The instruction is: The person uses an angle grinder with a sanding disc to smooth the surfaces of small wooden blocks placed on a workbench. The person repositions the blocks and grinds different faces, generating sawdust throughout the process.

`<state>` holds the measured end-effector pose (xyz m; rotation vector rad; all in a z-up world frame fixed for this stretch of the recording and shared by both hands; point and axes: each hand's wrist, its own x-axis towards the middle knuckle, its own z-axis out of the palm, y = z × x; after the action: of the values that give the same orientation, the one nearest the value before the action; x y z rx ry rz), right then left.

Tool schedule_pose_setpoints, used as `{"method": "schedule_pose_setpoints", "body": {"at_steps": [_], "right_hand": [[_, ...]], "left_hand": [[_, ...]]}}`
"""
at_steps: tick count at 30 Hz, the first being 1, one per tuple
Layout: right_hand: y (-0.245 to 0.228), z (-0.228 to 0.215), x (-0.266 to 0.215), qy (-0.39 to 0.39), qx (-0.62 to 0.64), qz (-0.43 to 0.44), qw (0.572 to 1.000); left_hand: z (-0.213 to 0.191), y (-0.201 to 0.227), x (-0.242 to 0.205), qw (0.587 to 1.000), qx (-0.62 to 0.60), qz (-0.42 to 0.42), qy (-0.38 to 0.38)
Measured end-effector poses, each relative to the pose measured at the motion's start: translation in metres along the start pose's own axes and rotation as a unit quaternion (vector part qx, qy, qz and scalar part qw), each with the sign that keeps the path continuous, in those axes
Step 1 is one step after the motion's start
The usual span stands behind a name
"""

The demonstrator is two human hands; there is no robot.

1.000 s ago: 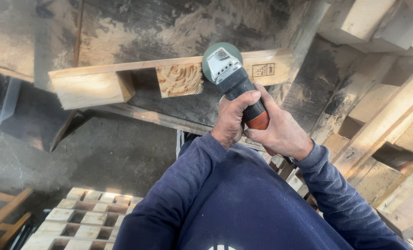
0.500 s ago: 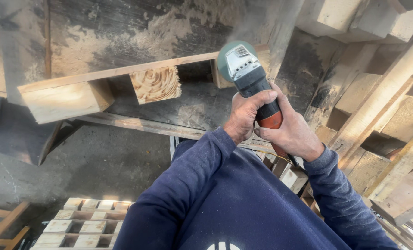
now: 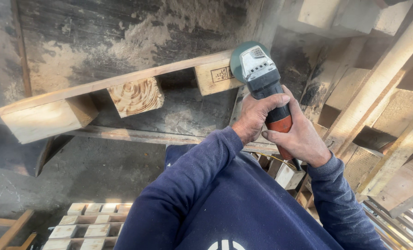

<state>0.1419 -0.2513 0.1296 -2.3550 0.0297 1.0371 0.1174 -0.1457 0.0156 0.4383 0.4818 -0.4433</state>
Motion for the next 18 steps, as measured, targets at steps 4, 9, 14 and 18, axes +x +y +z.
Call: {"method": "schedule_pose_setpoints", "body": {"at_steps": [4,9,14,18], "right_hand": [[0.007,-0.005,0.003,-0.003,-0.001,0.046,0.999],[0.013,-0.009,0.003,0.001,0.044,-0.009,0.999],[0.020,-0.012,0.006,0.010,0.050,0.000,0.999],[0.021,-0.012,0.003,0.042,0.047,-0.010,0.998]], "left_hand": [[0.004,-0.005,0.008,1.000,0.008,-0.010,-0.002],[0.009,-0.009,0.015,1.000,0.016,-0.001,-0.008],[0.010,-0.012,0.024,0.999,0.029,-0.018,-0.004],[0.018,-0.012,0.033,0.999,0.014,-0.014,-0.028]]}}
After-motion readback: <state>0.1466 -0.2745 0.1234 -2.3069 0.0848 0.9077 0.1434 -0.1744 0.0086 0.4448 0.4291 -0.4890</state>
